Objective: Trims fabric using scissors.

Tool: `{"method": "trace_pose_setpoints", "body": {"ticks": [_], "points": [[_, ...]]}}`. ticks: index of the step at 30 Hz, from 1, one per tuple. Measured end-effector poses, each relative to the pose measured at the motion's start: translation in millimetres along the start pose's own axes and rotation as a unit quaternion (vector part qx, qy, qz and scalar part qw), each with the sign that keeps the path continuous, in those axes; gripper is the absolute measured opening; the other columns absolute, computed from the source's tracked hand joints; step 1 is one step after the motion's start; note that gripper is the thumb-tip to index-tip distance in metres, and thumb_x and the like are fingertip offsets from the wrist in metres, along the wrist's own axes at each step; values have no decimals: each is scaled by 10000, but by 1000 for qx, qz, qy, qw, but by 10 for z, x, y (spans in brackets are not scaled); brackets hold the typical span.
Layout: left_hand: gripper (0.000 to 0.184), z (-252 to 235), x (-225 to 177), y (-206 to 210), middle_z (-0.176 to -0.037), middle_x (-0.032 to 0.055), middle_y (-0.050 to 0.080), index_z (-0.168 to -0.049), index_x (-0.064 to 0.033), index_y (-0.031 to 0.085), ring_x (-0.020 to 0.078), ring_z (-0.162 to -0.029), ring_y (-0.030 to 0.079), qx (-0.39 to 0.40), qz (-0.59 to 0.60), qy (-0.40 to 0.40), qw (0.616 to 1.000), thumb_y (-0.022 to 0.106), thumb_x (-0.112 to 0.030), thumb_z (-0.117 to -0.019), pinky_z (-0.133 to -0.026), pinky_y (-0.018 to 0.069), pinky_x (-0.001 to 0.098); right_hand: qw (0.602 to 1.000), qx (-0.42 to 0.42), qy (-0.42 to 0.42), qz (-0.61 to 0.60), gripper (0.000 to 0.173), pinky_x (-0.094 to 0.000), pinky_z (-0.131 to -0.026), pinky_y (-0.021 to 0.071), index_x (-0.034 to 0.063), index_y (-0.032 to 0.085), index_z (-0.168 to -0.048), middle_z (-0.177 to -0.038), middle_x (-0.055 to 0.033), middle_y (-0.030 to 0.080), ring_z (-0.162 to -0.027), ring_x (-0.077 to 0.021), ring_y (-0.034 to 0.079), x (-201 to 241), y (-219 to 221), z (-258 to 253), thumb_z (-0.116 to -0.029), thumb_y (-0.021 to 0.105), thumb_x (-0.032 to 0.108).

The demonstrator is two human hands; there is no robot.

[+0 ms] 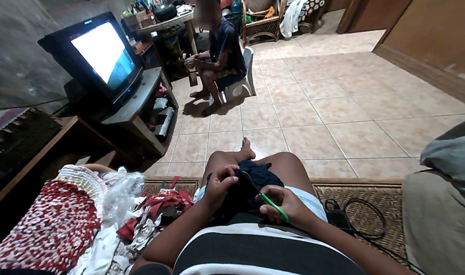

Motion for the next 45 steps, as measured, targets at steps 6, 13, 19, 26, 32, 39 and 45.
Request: {"method": "trace_pose_setpoints", "body": {"ticks": [6,13,19,26,32,39,45], "points": [[151,3,10,-8,-1054,-30,681,-765,-151,606,43,-1031,622,-3,-6,-6,1000,568,-85,-896,-889,516,269,1000,-1,0,-1,364,-177,-489,529,156,674,-1036,-749,111,678,-543,-4,613,2,5,2,-802,850,372],[178,-8,9,17,-1093,26,721,-781,-145,622,143,-1135,650,23,22,7,999,537,-70,-918,-1007,509,355,1000,-7,-5,24,340,-167,-475,519,149,678,-1034,-742,113,673,-521,7,596,-3,-7,4,-803,858,321],[164,-2,32,2,-1125,38,701,-775,-138,608,165,-1126,644,27,26,-2,999,550,-112,-926,-993,518,375,999,-30,-31,6,381,-184,-494,541,157,677,-1041,-796,111,680,-552,-2,610,-10,-35,7,-805,848,403],[114,70,-47,24,-856,-100,672,-904,-188,643,12,-822,643,22,24,2,999,578,-120,-969,-796,548,243,975,-163,-138,53,698,-227,-776,589,28,549,-1294,-1038,41,689,-901,-32,674,116,-263,-180,-795,846,415],[62,99,-291,123,-876,-98,682,-998,-254,656,30,-814,654,101,35,49,993,601,-277,-1018,-779,557,254,960,-97,-8,264,629,-440,-959,544,-9,540,-1366,-1192,-185,678,-1075,-257,676,-382,-246,-765,-823,806,165],[101,326,-1230,-621,-896,-154,701,-1029,-358,716,-18,-793,651,-29,-101,181,978,622,-367,-993,-740,557,194,959,-130,79,240,425,-427,-936,549,-41,599,-1294,-1158,-215,685,-1019,-266,690,-852,-431,-736,-881,688,4],[63,692,-2088,-1262,-851,-175,679,-1026,-377,675,-10,-742,642,-180,-218,297,912,644,-410,-982,-715,563,199,969,-183,95,134,453,-330,-836,565,-32,562,-1323,-1167,-171,673,-923,-157,683,-834,-649,-653,-907,728,43]]}}
Point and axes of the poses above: each hand's wrist, its own z-axis away from the middle knuckle, its own y-axis out of the palm, x = y × z, the point moved 8 cm from there along -z, towards the middle knuckle
